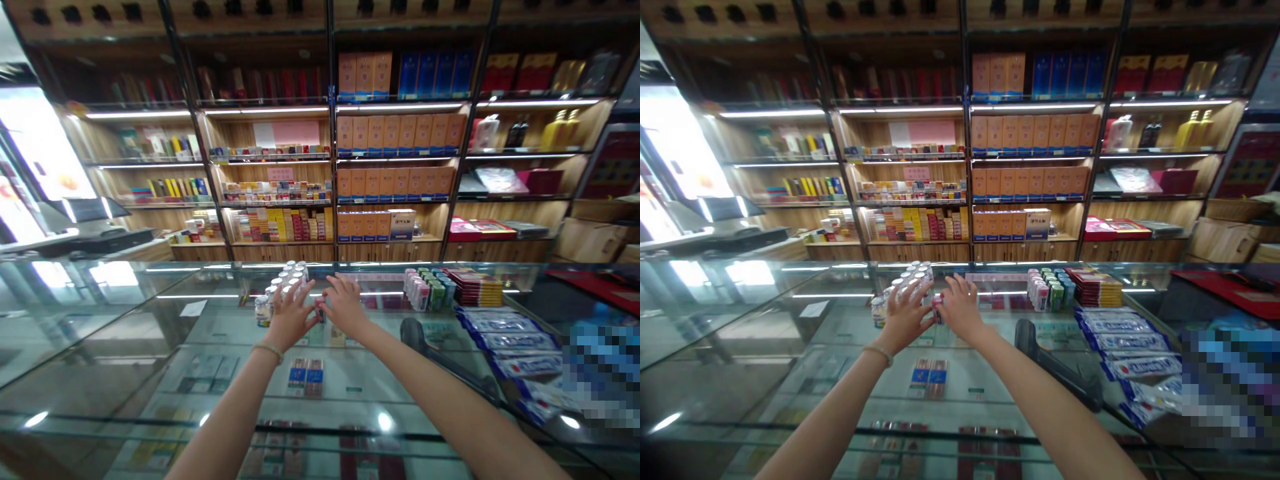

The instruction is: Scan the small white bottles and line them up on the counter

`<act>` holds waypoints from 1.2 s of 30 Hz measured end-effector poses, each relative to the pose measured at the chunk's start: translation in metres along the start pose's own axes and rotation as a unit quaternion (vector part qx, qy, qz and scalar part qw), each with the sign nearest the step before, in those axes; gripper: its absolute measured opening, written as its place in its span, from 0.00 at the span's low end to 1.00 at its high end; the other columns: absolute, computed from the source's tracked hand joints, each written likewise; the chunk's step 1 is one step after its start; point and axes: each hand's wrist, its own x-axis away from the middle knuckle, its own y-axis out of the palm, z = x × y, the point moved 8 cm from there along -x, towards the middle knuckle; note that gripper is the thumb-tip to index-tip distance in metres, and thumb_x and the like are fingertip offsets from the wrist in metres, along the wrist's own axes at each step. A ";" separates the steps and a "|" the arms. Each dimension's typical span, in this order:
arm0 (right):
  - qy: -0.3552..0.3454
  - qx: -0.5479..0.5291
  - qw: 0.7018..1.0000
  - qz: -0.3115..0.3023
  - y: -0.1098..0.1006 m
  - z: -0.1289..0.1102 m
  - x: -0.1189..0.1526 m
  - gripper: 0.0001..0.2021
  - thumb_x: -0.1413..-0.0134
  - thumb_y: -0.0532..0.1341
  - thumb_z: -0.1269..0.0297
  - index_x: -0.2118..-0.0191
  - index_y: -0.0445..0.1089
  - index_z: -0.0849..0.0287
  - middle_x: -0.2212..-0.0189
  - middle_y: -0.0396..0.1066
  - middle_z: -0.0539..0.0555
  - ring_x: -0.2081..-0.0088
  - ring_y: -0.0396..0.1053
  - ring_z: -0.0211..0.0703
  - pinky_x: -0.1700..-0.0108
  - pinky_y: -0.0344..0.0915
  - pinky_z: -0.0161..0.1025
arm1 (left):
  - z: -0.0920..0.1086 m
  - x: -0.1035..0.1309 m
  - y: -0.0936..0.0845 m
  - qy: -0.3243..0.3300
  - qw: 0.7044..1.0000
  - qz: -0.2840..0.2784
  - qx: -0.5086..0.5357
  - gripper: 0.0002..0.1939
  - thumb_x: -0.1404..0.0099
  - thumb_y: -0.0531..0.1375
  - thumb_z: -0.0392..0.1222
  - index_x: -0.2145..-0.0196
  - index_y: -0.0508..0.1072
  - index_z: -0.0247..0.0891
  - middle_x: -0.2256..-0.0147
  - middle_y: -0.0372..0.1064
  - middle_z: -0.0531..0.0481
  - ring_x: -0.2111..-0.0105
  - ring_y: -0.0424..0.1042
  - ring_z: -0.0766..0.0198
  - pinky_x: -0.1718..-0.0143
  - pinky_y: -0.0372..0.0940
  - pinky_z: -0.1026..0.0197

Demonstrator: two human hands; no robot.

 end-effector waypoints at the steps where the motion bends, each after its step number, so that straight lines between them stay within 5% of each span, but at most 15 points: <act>1: 0.000 0.000 1.000 0.007 0.000 0.001 0.002 0.12 0.38 0.61 0.58 0.52 0.71 0.57 0.35 0.61 0.61 0.32 0.50 0.55 0.35 0.47 0.56 | -0.001 0.001 -0.001 -0.004 1.000 0.001 0.003 0.11 0.42 0.68 0.53 0.65 0.79 0.47 0.35 0.62 0.50 0.34 0.56 0.45 0.31 0.21 0.39; 8: 0.000 0.001 1.000 0.015 0.004 0.002 0.019 0.28 0.48 0.65 0.60 0.41 0.62 0.55 0.31 0.52 0.63 0.31 0.45 0.57 0.35 0.45 0.56 | -0.016 0.006 -0.013 -0.075 0.997 0.013 0.012 0.23 0.46 0.70 0.51 0.52 0.75 0.47 0.32 0.56 0.42 0.32 0.51 0.44 0.31 0.23 0.38; 18: 0.024 0.035 0.999 -0.022 0.028 0.003 0.025 0.28 0.48 0.64 0.63 0.41 0.61 0.51 0.30 0.49 0.61 0.30 0.43 0.56 0.34 0.44 0.59 | -0.012 0.009 -0.013 -0.080 0.996 -0.017 0.044 0.28 0.44 0.68 0.47 0.45 0.71 0.53 0.30 0.51 0.43 0.31 0.47 0.43 0.32 0.22 0.38; 26: 0.055 0.029 0.998 -0.019 0.047 0.006 0.002 0.27 0.47 0.63 0.65 0.41 0.61 0.50 0.31 0.52 0.61 0.31 0.45 0.55 0.35 0.44 0.57 | -0.025 0.009 -0.021 -0.149 0.988 -0.011 0.036 0.28 0.43 0.66 0.39 0.44 0.71 0.51 0.31 0.52 0.44 0.30 0.48 0.45 0.32 0.20 0.38; 36: 0.076 0.031 0.996 -0.026 0.082 0.024 -0.034 0.29 0.47 0.62 0.64 0.38 0.60 0.50 0.30 0.50 0.61 0.30 0.43 0.58 0.35 0.42 0.61 | -0.017 0.009 -0.007 -0.133 0.990 -0.035 0.028 0.31 0.38 0.64 0.44 0.37 0.65 0.49 0.30 0.50 0.42 0.29 0.44 0.44 0.32 0.17 0.36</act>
